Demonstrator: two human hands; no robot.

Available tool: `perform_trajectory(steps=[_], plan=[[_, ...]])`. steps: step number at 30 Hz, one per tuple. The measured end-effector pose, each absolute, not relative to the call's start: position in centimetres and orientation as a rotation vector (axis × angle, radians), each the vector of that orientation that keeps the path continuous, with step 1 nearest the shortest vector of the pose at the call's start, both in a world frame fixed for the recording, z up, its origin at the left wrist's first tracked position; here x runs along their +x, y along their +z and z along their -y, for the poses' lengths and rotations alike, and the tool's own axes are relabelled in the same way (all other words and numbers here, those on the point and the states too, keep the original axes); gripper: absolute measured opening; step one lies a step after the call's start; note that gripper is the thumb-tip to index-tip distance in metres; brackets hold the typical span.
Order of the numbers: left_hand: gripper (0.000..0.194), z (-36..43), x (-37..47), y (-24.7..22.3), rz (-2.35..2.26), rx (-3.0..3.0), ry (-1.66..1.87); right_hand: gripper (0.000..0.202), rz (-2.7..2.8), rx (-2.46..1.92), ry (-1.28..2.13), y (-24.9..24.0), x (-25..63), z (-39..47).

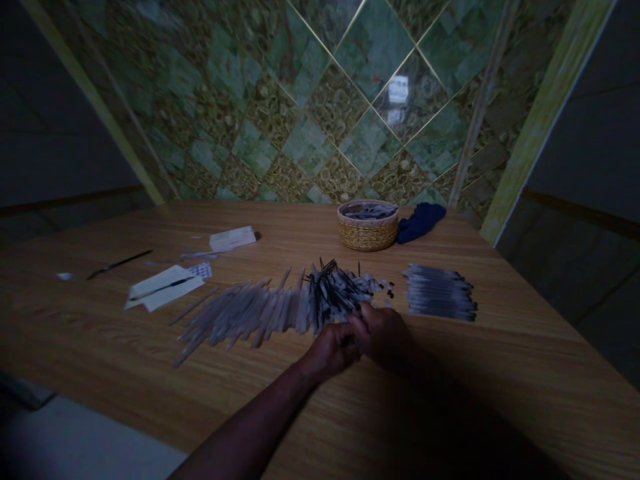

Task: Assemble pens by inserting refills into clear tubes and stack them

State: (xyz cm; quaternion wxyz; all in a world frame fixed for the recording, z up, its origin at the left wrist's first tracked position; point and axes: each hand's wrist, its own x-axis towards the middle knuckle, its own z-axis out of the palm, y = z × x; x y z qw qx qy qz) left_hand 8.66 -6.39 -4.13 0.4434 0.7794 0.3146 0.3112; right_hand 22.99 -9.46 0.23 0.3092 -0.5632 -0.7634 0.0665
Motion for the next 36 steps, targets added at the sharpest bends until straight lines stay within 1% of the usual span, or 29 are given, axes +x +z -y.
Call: perform_trajectory(steps=[3,8,19,24,36], plan=[[0.008,6.27,8.53,-4.32,-0.759,1.939,0.735,0.022,2.074,-1.485,0.232,0.47,23.15,9.37],[0.007,5.98,8.42,-4.65,-0.787,2.052,0.776,0.019,2.096,-1.426,0.283,0.70,23.14,9.27],[0.006,6.08,7.97,-4.31,-0.874,2.294,0.723,0.020,2.067,-1.368,0.212,0.44,22.88,9.37],[0.008,6.12,8.05,-4.19,-0.843,2.297,0.738,0.018,2.062,-1.364,0.240,0.47,22.86,9.42],[0.010,6.19,8.14,-4.34,-0.844,2.310,0.762,0.023,2.055,-1.395,0.176,-0.16,22.32,9.41]])
